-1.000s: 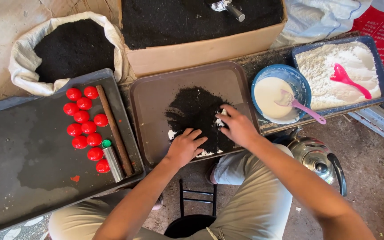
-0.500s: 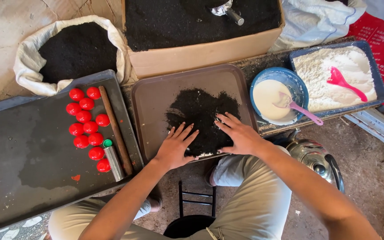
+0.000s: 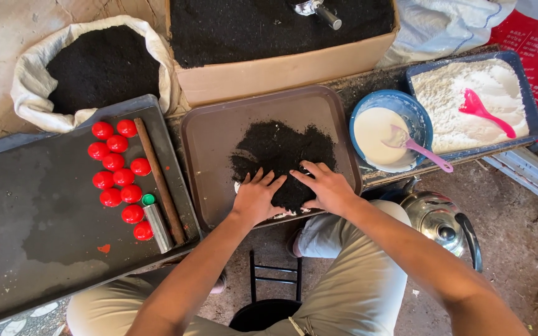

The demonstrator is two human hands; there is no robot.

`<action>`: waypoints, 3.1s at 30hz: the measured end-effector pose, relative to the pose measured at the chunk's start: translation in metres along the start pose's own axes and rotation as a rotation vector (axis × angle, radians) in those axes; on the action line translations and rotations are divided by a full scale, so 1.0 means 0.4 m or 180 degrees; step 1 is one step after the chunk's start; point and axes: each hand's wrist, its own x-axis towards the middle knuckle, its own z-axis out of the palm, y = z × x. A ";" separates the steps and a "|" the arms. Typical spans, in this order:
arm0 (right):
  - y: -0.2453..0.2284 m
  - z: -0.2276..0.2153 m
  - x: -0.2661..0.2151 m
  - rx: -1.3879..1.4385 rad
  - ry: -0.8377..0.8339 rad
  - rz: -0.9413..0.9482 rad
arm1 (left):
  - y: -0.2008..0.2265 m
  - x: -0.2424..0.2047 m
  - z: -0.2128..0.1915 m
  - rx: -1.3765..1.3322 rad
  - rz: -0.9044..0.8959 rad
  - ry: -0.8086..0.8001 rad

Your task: Mixing a liquid binder into charcoal powder using a spoon and manual hand-mixing techniques.

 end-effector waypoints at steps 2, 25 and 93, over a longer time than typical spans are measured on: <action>-0.001 0.003 -0.001 -0.0006 0.0031 -0.0011 | -0.005 0.000 0.013 0.0022 0.0000 0.0063; 0.008 -0.156 -0.021 0.0040 -0.0405 -0.0065 | 0.007 -0.058 -0.214 -0.0311 0.0052 -0.1271; -0.005 -0.103 0.068 0.1613 0.0190 0.2012 | 0.124 0.116 -0.294 -0.1790 -0.1503 -0.0854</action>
